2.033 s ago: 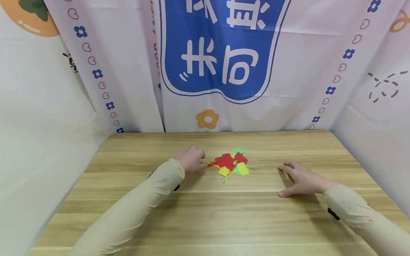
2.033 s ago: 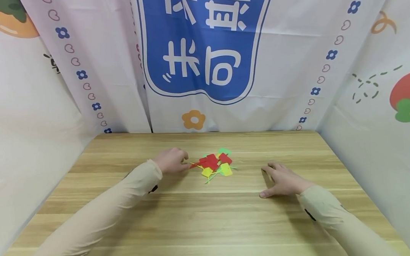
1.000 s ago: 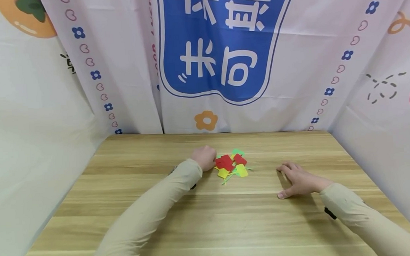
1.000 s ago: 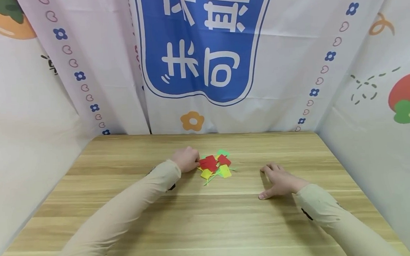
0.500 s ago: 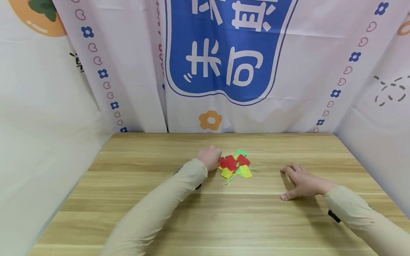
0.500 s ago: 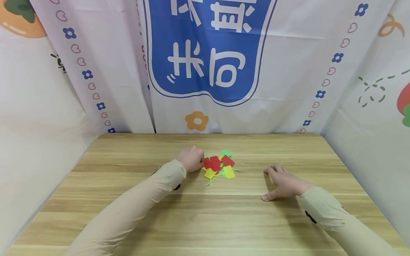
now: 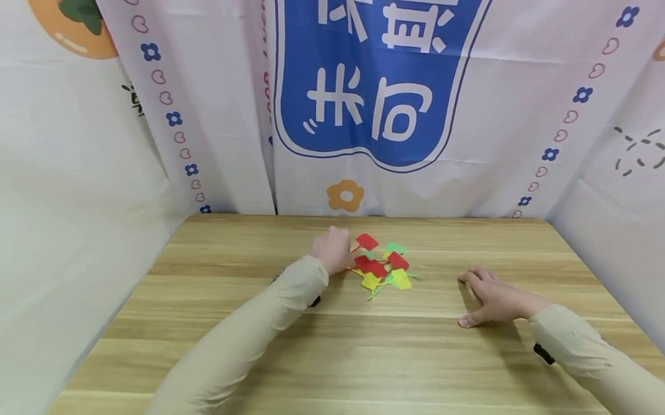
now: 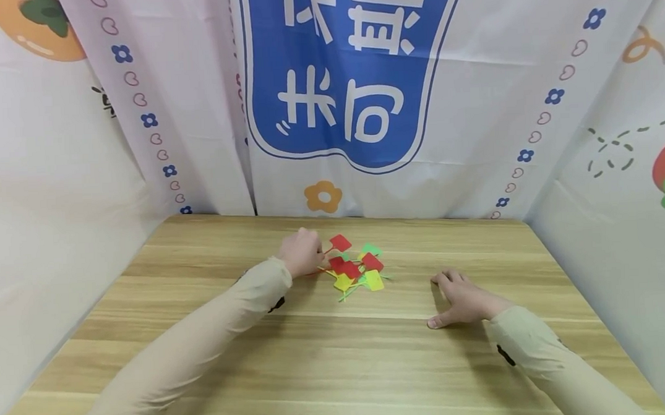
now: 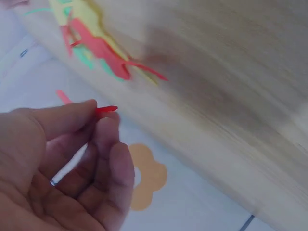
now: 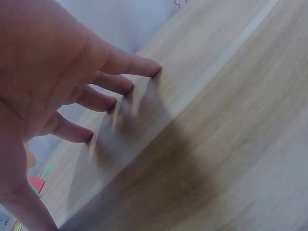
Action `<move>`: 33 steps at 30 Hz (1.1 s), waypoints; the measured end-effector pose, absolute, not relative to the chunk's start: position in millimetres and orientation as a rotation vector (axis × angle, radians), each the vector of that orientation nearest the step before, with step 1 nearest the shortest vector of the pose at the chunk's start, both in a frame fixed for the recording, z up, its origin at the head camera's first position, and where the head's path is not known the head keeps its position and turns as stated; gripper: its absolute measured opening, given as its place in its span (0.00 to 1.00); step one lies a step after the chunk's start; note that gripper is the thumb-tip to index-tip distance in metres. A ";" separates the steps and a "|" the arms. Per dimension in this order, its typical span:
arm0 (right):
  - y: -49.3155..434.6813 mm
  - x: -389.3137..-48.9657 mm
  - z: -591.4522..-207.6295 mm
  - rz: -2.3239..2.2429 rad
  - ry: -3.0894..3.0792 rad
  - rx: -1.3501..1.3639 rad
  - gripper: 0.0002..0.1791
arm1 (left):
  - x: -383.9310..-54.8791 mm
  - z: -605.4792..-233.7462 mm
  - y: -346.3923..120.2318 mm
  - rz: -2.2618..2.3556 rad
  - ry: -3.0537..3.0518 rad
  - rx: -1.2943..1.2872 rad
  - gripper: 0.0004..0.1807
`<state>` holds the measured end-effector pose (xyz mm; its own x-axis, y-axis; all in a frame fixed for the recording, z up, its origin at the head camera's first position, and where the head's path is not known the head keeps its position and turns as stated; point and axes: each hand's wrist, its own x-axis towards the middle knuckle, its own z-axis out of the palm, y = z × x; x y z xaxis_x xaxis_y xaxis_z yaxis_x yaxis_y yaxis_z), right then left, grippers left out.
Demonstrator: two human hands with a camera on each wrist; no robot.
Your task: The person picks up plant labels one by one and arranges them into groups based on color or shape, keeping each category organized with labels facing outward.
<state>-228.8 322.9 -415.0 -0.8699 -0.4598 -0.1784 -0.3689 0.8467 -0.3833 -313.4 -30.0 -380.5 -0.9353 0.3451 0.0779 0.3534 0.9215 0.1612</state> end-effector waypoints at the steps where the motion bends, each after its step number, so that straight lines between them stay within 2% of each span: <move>1: 322.8 -227.9 -414.7 -0.495 2.761 -0.630 0.57 | -310.5 -377.9 -32.8 -0.319 -3.044 -0.506 0.17; 9: 324.3 -224.3 -417.7 -0.501 2.776 -0.654 0.56 | -281.8 -363.2 -60.7 -0.644 -3.052 -0.235 0.24; 16: 327.8 -225.9 -421.0 -0.510 2.781 -0.659 0.57 | -260.6 -361.6 -83.6 -0.767 -3.010 -0.253 0.29; 33: 322.4 -223.6 -416.6 -0.529 2.768 -0.682 0.57 | -225.5 -380.9 -116.5 -0.878 -2.929 -0.174 0.28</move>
<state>-223.6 322.4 -416.6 -0.8619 -0.4861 -0.1446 -0.3985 0.8255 -0.3998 -225.5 -116.5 -380.9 -0.9904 0.0858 0.1082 0.1311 0.8294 0.5430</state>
